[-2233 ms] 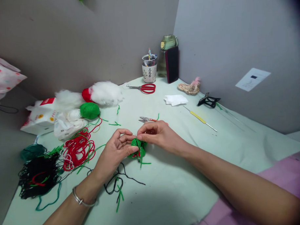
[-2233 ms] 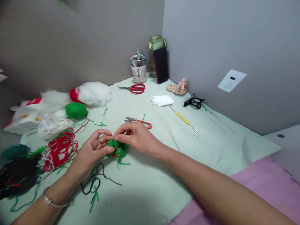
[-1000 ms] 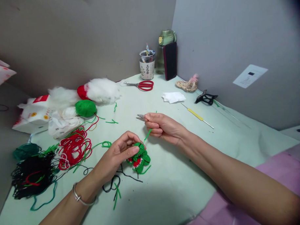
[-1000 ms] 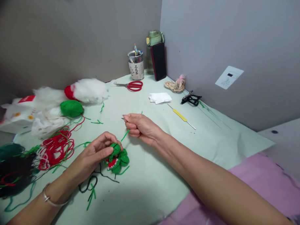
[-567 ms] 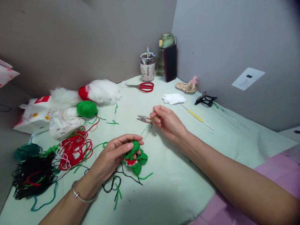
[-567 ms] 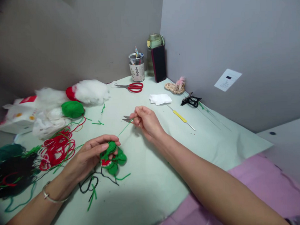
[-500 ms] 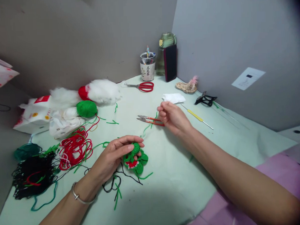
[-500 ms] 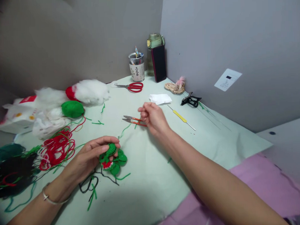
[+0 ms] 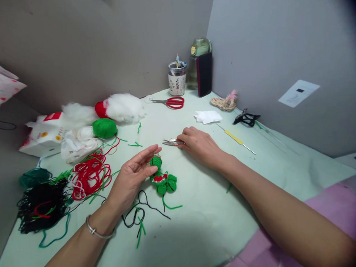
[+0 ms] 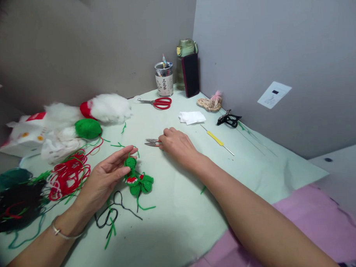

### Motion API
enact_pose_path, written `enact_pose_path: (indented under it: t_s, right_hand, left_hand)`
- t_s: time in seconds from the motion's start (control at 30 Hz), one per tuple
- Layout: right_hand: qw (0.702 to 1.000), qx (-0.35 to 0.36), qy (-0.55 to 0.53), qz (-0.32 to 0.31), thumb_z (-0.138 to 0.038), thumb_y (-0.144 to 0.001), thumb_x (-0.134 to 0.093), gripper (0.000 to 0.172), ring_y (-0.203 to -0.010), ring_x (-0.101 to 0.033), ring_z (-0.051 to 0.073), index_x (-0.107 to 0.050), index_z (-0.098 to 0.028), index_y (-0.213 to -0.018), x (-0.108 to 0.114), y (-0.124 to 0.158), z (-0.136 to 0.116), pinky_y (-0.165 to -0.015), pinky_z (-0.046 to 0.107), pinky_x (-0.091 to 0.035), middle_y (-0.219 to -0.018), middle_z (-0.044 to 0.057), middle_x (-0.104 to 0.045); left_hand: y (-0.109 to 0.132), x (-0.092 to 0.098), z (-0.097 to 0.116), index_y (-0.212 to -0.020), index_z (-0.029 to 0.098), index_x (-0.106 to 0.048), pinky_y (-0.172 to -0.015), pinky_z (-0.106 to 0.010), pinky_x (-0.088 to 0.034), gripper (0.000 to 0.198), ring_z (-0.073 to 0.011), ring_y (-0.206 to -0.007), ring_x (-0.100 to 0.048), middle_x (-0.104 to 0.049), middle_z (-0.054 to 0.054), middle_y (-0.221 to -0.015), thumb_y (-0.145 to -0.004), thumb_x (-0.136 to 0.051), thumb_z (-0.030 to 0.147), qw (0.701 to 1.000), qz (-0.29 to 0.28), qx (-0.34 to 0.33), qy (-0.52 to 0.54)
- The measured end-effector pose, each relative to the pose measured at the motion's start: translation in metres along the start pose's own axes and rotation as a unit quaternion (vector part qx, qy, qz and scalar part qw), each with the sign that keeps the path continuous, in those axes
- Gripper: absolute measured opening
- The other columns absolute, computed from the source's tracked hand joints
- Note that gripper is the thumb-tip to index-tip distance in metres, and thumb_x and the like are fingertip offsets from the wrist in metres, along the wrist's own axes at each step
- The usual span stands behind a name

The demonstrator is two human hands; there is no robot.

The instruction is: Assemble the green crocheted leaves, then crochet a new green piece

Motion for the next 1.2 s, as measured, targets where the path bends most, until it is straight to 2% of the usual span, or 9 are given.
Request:
enact_pose_path:
  t_s: [0.17, 0.3, 0.4, 0.5, 0.57, 0.7, 0.83, 1.03, 1.2]
  right_hand:
    - [0.998, -0.041, -0.030, 0.045, -0.016, -0.101, -0.041, 0.025, -0.084, -0.057, 0.022, -0.065, -0.016, -0.107, 0.000, -0.002, 0.007, -0.068, 0.032, -0.034, -0.105, 0.013, -0.065]
    - [0.973, -0.072, -0.208, 0.066, -0.020, -0.100, -0.040, 0.023, -0.078, -0.055, 0.019, -0.064, -0.016, -0.100, 0.006, -0.001, 0.009, -0.072, 0.031, -0.037, -0.095, 0.008, -0.065]
    - [0.933, -0.055, -0.355, 0.029, -0.030, -0.100, -0.045, 0.025, -0.072, -0.052, 0.015, -0.066, -0.017, -0.097, 0.012, 0.001, 0.002, -0.069, 0.029, -0.037, -0.084, 0.003, -0.063]
    - [0.906, -0.028, -0.422, -0.022, -0.044, -0.093, -0.062, 0.031, -0.069, -0.048, 0.013, -0.071, -0.017, -0.104, 0.015, 0.003, -0.007, -0.066, 0.026, -0.037, -0.078, -0.001, -0.059]
    - [0.903, -0.027, -0.425, -0.050, -0.047, -0.089, -0.068, 0.035, -0.068, -0.046, 0.013, -0.074, -0.018, -0.107, 0.013, 0.005, -0.012, -0.064, 0.026, -0.036, -0.073, -0.002, -0.056]
    - [0.906, -0.006, -0.413, -0.098, -0.046, -0.092, -0.063, 0.033, -0.065, -0.047, 0.013, -0.079, -0.019, -0.103, 0.008, 0.009, -0.021, -0.061, 0.026, -0.034, -0.071, -0.001, -0.061]
    - [0.905, 0.021, -0.409, -0.111, -0.045, -0.094, -0.060, 0.034, -0.066, -0.052, 0.014, -0.080, -0.018, -0.098, 0.009, 0.011, -0.026, -0.062, 0.027, -0.036, -0.073, 0.001, -0.067]
    - [0.928, 0.004, -0.359, -0.100, -0.042, -0.094, -0.062, 0.029, -0.065, -0.053, 0.014, -0.080, -0.019, -0.094, 0.010, 0.010, -0.025, -0.061, 0.027, -0.034, -0.071, 0.000, -0.068]
    - [0.944, -0.040, -0.328, -0.019, -0.043, -0.097, -0.058, 0.031, -0.071, -0.057, 0.016, -0.076, -0.018, -0.100, 0.007, 0.005, -0.013, -0.066, 0.029, -0.039, -0.080, 0.003, -0.070]
  left_hand:
    - [-0.001, 0.004, -0.002, -0.130, 0.036, -0.070, -0.108, -0.031, -0.045, 0.049, -0.0206, -0.135, -0.053, -0.064, -0.001, -0.145, -0.083, -0.081, 0.025, 0.998, 0.014, -0.031, -0.046]
    - [-0.001, 0.006, -0.003, -0.132, 0.037, -0.067, -0.103, -0.030, -0.049, 0.052, -0.0196, -0.129, -0.055, -0.061, 0.001, -0.148, -0.084, -0.081, 0.026, 0.997, 0.019, -0.044, -0.065]
    - [-0.001, 0.007, -0.003, -0.134, 0.038, -0.066, -0.099, -0.029, -0.051, 0.054, -0.0178, -0.120, -0.059, -0.059, 0.002, -0.150, -0.083, -0.080, 0.026, 0.995, 0.034, -0.054, -0.071]
    - [-0.001, 0.006, -0.002, -0.135, 0.038, -0.065, -0.095, -0.029, -0.055, 0.056, -0.0180, -0.115, -0.060, -0.059, 0.002, -0.150, -0.082, -0.081, 0.026, 0.995, 0.039, -0.054, -0.076]
    - [-0.001, 0.005, -0.002, -0.134, 0.039, -0.066, -0.095, -0.030, -0.056, 0.056, -0.0184, -0.114, -0.061, -0.060, 0.002, -0.149, -0.082, -0.081, 0.026, 0.994, 0.041, -0.051, -0.084]
    - [0.001, 0.002, -0.001, -0.133, 0.038, -0.067, -0.096, -0.031, -0.056, 0.056, -0.0204, -0.118, -0.060, -0.062, 0.002, -0.147, -0.080, -0.082, 0.026, 0.992, 0.033, -0.055, -0.105]
    - [0.003, -0.001, -0.002, -0.135, 0.037, -0.066, -0.093, -0.034, -0.058, 0.056, -0.0239, -0.121, -0.061, -0.060, 0.000, -0.149, -0.081, -0.081, 0.029, 0.991, 0.017, -0.057, -0.121]
    - [0.003, -0.002, -0.004, -0.136, 0.034, -0.065, -0.101, -0.039, -0.054, 0.058, -0.0261, -0.123, -0.061, -0.060, -0.002, -0.149, -0.080, -0.082, 0.029, 0.992, 0.013, -0.053, -0.116]
    - [-0.002, 0.002, -0.008, -0.136, 0.029, -0.064, -0.110, -0.043, -0.046, 0.053, -0.0268, -0.128, -0.058, -0.060, -0.005, -0.149, -0.086, -0.078, 0.035, 0.997, 0.030, -0.012, -0.067]
Point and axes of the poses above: each hand's wrist, its own y-axis away from the middle knuckle, its own x-axis out of the back of the hand, z = x × y, the point moved 3 cm from there along -y, towards the middle knuckle
